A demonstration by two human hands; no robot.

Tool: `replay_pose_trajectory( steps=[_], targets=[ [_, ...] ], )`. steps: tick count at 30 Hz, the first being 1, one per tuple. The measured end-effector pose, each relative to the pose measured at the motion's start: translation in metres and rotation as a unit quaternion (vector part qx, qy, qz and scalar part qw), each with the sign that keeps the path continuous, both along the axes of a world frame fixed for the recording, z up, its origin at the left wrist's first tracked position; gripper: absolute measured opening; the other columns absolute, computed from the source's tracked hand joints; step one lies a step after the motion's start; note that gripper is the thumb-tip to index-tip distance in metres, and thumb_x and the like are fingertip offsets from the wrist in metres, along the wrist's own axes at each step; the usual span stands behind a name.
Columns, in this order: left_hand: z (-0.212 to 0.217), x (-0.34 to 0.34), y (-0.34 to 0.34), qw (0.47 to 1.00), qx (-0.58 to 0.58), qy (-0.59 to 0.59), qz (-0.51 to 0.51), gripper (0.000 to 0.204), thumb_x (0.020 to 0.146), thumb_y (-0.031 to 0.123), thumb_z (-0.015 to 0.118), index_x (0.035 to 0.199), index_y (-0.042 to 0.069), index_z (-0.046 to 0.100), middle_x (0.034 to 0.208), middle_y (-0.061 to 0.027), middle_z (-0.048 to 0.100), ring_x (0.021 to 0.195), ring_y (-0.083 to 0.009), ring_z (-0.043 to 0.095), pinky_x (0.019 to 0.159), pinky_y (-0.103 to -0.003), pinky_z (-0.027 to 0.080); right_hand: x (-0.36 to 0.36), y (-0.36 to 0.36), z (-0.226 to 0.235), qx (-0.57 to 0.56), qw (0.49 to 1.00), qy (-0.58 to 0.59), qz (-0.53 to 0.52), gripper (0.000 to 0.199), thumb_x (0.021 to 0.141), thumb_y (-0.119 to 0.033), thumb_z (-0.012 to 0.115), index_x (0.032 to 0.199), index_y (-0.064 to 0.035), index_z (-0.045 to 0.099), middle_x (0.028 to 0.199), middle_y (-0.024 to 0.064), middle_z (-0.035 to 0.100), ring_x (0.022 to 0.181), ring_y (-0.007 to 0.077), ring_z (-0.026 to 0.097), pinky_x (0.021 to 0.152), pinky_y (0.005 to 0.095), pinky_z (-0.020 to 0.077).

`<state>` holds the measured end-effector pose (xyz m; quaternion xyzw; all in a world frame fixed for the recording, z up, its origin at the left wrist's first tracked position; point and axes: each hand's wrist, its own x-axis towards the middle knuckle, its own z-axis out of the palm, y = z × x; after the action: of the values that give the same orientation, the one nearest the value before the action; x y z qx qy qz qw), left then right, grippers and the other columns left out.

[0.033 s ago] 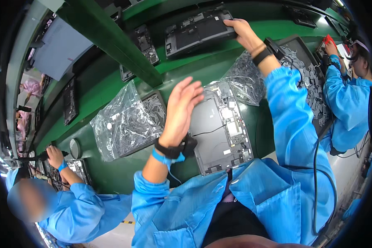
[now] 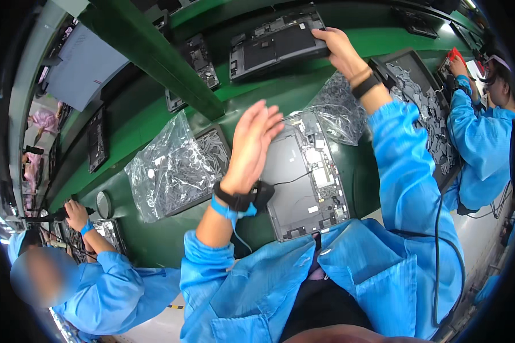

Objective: The recorder is seen assembling electronic tablets or similar handheld devices on an industrial assembly line, connecting internal components and managing cables.

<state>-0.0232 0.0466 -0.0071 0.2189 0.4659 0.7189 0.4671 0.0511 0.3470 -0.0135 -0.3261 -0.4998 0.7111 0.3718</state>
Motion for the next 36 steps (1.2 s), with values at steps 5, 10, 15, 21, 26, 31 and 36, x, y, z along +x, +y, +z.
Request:
replay_pose_trajectory(
  steps=[5, 10, 15, 21, 26, 31, 36],
  targets=[
    [0.001, -0.005, 0.060, 0.992, 0.065, -0.100, 0.048, 0.050, 0.103, 0.041, 0.045, 0.129, -0.002, 0.047, 0.127, -0.0180, 0.055, 0.118, -0.0312, 0.055, 0.102, -0.050, 0.045, 0.063, -0.118, 0.024, 0.031, 0.991, 0.128, -0.031, 0.051, 0.088, -0.006, 0.065, 0.131, 0.0077, 0.044, 0.119, 0.0160, 0.061, 0.105, 0.0202, 0.060, 0.091, 0.0322, 0.0476],
    [0.009, -0.011, 0.033, 0.981, 0.057, -0.081, 0.169, 0.036, 0.103, 0.025, 0.048, 0.123, -0.005, 0.055, 0.120, -0.0117, 0.063, 0.106, -0.0246, 0.062, 0.094, -0.042, 0.050, 0.134, -0.168, 0.021, 0.010, 0.973, 0.230, -0.034, 0.049, 0.098, -0.026, 0.056, 0.137, 0.0002, 0.042, 0.130, 0.0128, 0.054, 0.109, 0.0183, 0.056, 0.092, 0.0378, 0.0475],
    [0.007, -0.011, -0.051, 0.993, -0.096, -0.045, 0.050, 0.042, 0.102, 0.030, 0.052, 0.127, -0.004, 0.054, 0.117, -0.0121, 0.065, 0.103, -0.0205, 0.065, 0.090, -0.034, 0.053, 0.180, -0.134, 0.007, 0.240, 0.970, -0.042, -0.029, 0.015, 0.091, -0.012, 0.065, 0.101, -0.0020, 0.070, 0.095, 0.0036, 0.069, 0.085, 0.0102, 0.061, 0.078, 0.0260, 0.0488],
    [-0.028, 0.010, -0.105, 0.974, -0.211, 0.039, 0.073, 0.045, 0.101, 0.032, 0.054, 0.128, -0.004, 0.051, 0.120, -0.0119, 0.062, 0.107, -0.0182, 0.060, 0.092, -0.032, 0.049, 0.148, -0.136, -0.039, 0.588, 0.756, -0.274, 0.085, 0.009, 0.080, -0.007, 0.069, 0.088, -0.0030, 0.069, 0.086, 0.0099, 0.065, 0.085, 0.0300, 0.063, 0.076, 0.0374, 0.0512],
    [-0.025, 0.004, -0.102, 0.935, -0.219, 0.278, 0.025, 0.042, 0.098, 0.027, 0.059, 0.125, -0.005, 0.051, 0.116, -0.0148, 0.063, 0.101, -0.0190, 0.060, 0.085, -0.031, 0.048, 0.152, -0.133, -0.034, 0.587, 0.728, -0.334, 0.116, 0.009, 0.078, -0.006, 0.069, 0.086, -0.0032, 0.068, 0.084, 0.0093, 0.063, 0.087, 0.0305, 0.062, 0.077, 0.0400, 0.0507],
    [0.020, -0.009, -0.087, 0.747, -0.467, 0.465, -0.092, 0.040, 0.094, 0.028, 0.063, 0.120, -0.002, 0.056, 0.090, -0.0146, 0.067, 0.075, -0.0212, 0.064, 0.068, -0.034, 0.050, 0.153, -0.138, -0.035, 0.576, 0.728, -0.339, 0.150, 0.013, 0.077, -0.006, 0.071, 0.089, -0.0048, 0.068, 0.086, 0.0090, 0.061, 0.086, 0.0304, 0.061, 0.074, 0.0396, 0.0509],
    [0.034, -0.008, -0.071, 0.641, -0.295, 0.705, 0.070, 0.024, 0.088, 0.018, 0.068, 0.106, 0.003, 0.066, 0.096, -0.0117, 0.068, 0.084, -0.0257, 0.064, 0.074, -0.035, 0.051, 0.150, -0.149, -0.035, 0.559, 0.736, -0.353, 0.143, 0.014, 0.077, -0.006, 0.071, 0.091, -0.0066, 0.069, 0.087, 0.0087, 0.060, 0.083, 0.0303, 0.062, 0.071, 0.0392, 0.0509]
  ],
)
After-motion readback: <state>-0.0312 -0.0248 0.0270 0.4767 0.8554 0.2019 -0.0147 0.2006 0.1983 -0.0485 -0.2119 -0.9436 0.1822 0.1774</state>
